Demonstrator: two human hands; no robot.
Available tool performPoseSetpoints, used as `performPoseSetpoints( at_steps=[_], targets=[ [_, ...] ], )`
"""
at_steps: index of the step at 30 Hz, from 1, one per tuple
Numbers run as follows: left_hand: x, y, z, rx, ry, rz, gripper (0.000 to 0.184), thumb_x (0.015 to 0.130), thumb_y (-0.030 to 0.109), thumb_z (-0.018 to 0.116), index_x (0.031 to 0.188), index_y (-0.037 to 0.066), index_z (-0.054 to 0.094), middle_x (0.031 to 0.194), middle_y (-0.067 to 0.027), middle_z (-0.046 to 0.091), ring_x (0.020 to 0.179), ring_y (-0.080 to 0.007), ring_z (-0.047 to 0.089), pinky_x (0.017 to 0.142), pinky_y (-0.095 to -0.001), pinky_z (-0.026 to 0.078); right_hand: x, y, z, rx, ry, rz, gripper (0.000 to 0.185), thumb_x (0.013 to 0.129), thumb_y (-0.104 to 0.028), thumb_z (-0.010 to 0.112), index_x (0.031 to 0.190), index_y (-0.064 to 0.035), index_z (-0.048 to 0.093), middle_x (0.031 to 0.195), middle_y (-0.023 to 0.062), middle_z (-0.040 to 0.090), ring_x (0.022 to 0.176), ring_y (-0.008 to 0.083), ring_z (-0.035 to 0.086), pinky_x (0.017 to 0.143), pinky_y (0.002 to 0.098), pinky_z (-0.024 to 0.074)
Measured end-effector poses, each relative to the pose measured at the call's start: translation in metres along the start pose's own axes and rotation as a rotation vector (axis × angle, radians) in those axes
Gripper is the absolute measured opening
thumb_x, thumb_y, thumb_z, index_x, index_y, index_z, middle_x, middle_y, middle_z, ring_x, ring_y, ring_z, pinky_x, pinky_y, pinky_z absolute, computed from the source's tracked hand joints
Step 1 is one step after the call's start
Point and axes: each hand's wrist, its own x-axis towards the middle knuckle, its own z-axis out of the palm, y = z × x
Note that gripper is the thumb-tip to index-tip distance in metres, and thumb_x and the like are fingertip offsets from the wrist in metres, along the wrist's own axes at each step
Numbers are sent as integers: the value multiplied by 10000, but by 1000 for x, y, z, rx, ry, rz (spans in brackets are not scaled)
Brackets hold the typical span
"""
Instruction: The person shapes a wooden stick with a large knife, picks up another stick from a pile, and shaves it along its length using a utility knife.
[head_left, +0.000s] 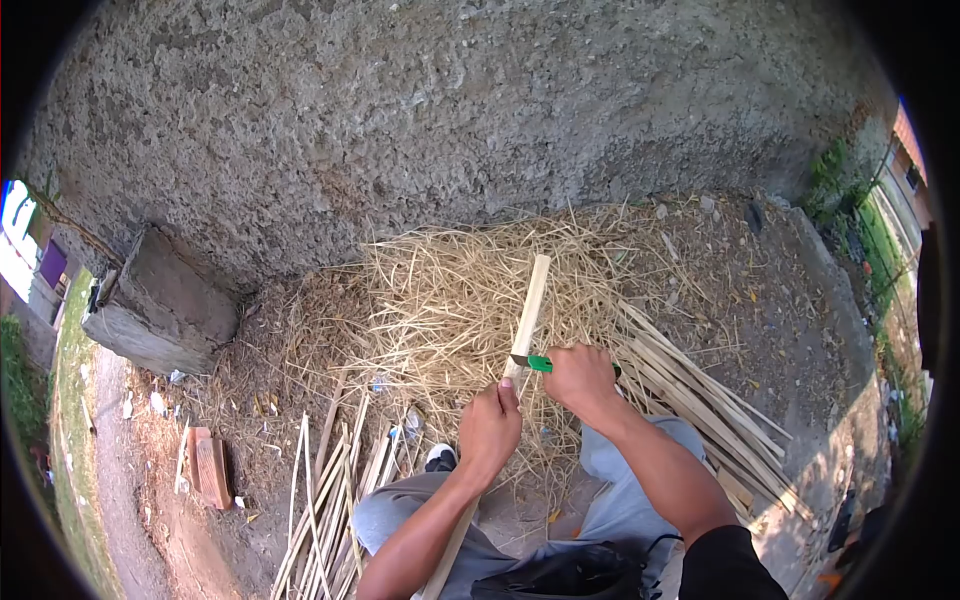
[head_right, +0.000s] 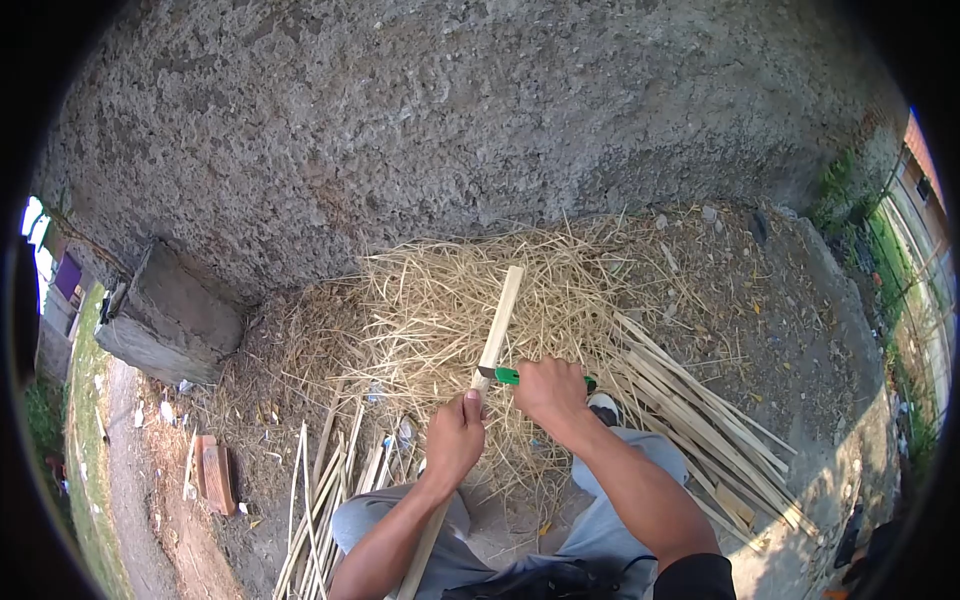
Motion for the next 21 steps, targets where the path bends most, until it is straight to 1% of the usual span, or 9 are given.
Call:
performPoseSetpoints(
  at_steps=[2,5,9,12,15,17,18,20,21],
  targets=[
    [-2,8,0,117,26,-46,440,1015,277,421,808,-64,606,634,-272,580,591,-444,589,573,-508,443,3,4,11,2,47,-13,198,840,-200,576,801,-46,696,733,238,665,692,423,663,685,523,506],
    [-1,7,1,112,21,-43,428,1017,265,410,815,-61,599,638,-286,587,599,-467,590,562,-515,447,7,6,26,4,76,-33,199,847,-170,547,809,-46,698,734,234,665,683,422,662,662,515,509],
    [-5,2,6,165,42,-28,428,1023,262,399,816,-65,581,622,-296,576,586,-477,588,549,-528,447,5,4,32,-17,115,-24,176,833,-140,547,788,-48,691,725,226,667,691,403,672,644,500,517],
    [-9,-3,8,131,-2,-29,431,1030,259,385,812,-65,568,625,-307,572,574,-487,582,537,-533,447,9,10,43,-65,158,-22,155,817,-124,552,764,-49,678,718,216,672,687,383,683,619,487,527],
    [-11,-8,7,148,-67,-81,441,1034,262,375,810,-66,566,633,-306,575,586,-492,581,542,-533,447,12,16,52,-116,179,-88,137,804,-113,557,751,-53,668,703,203,673,670,368,688,597,485,528],
    [-12,-10,2,158,-135,-39,452,1039,291,350,840,-67,542,658,-336,582,639,-533,583,590,-569,470,11,16,52,-91,159,-86,135,804,-113,559,756,-52,669,686,200,667,649,367,684,574,481,525],
    [-12,-9,1,159,-136,-37,452,1039,291,350,840,-67,542,658,-336,582,639,-533,583,590,-569,470,12,15,51,-90,160,-85,135,804,-113,559,756,-52,669,686,200,667,649,367,684,574,481,525],
    [-14,-3,-1,116,-138,-57,453,1040,292,351,833,-64,538,657,-334,579,643,-534,579,588,-570,464,14,14,47,-121,185,-84,118,810,-90,589,775,-34,688,642,169,667,595,304,688,517,429,519],
    [-16,-1,0,118,-142,-53,453,1040,292,351,833,-64,538,657,-334,579,643,-534,579,588,-570,464,17,16,48,-120,188,-78,118,810,-90,589,775,-34,688,642,169,667,595,304,688,517,429,519]
  ],
)
